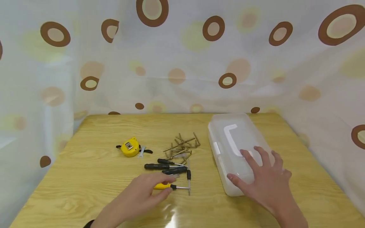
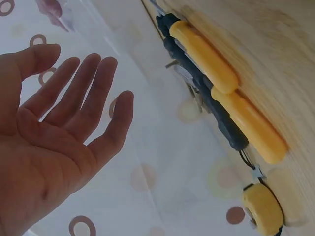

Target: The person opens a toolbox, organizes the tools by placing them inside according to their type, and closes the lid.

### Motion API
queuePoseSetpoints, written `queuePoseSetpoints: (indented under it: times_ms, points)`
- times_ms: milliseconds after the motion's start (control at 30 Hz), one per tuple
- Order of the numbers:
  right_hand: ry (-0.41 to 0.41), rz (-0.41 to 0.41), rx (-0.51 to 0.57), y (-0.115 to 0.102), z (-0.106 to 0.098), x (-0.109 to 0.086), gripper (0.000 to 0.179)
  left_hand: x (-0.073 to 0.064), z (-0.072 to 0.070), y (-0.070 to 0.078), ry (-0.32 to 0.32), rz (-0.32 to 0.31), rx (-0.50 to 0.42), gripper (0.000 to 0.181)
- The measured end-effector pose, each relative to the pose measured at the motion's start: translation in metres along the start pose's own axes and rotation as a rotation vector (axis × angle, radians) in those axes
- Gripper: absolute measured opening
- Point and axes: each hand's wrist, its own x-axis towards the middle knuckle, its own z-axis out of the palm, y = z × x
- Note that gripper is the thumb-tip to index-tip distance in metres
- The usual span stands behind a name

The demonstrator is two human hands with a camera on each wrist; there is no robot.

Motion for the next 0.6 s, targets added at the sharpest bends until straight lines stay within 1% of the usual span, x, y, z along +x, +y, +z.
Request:
queuePoseSetpoints:
  times_ms: [33, 67, 167, 200, 267, 367, 433, 500, 567, 600]
  points:
    - [0.011, -0.009, -0.004, -0.004, 0.000, -0.003, 0.083, 0.007, 0.001, 0.002, 0.001, -0.008, -0.070, 0.025]
    - [0.020, -0.018, -0.005, -0.008, 0.001, -0.006, 0.084, 0.015, 0.002, 0.004, 0.003, -0.031, -0.148, 0.025]
    - [0.049, -0.051, -0.010, -0.017, 0.004, -0.011, 0.090, 0.037, 0.005, 0.007, 0.053, -0.103, -0.372, 0.026]
    - [0.056, -0.061, -0.008, -0.020, 0.005, -0.012, 0.091, 0.045, 0.007, 0.008, 0.067, -0.137, -0.440, 0.026]
    - [0.070, -0.079, -0.010, -0.026, 0.006, -0.014, 0.094, 0.060, 0.013, 0.007, 0.083, -0.225, -0.572, 0.030]
    - [0.079, -0.090, 0.008, -0.033, 0.006, -0.016, 0.095, 0.082, 0.024, 0.007, 0.096, -0.334, -0.738, 0.040]
    - [0.085, -0.095, 0.018, -0.038, 0.006, -0.018, 0.095, 0.094, 0.032, 0.008, 0.074, -0.391, -0.840, 0.050]
    - [0.098, -0.098, 0.032, -0.041, 0.007, -0.021, 0.096, 0.102, 0.040, 0.010, 0.041, -0.445, -0.936, 0.060]
    - [0.114, -0.104, 0.042, -0.043, 0.008, -0.023, 0.096, 0.108, 0.046, 0.011, -0.004, -0.492, -0.998, 0.066]
    - [0.120, -0.107, 0.051, -0.044, 0.009, -0.024, 0.096, 0.110, 0.048, 0.011, -0.024, -0.504, -1.026, 0.065]
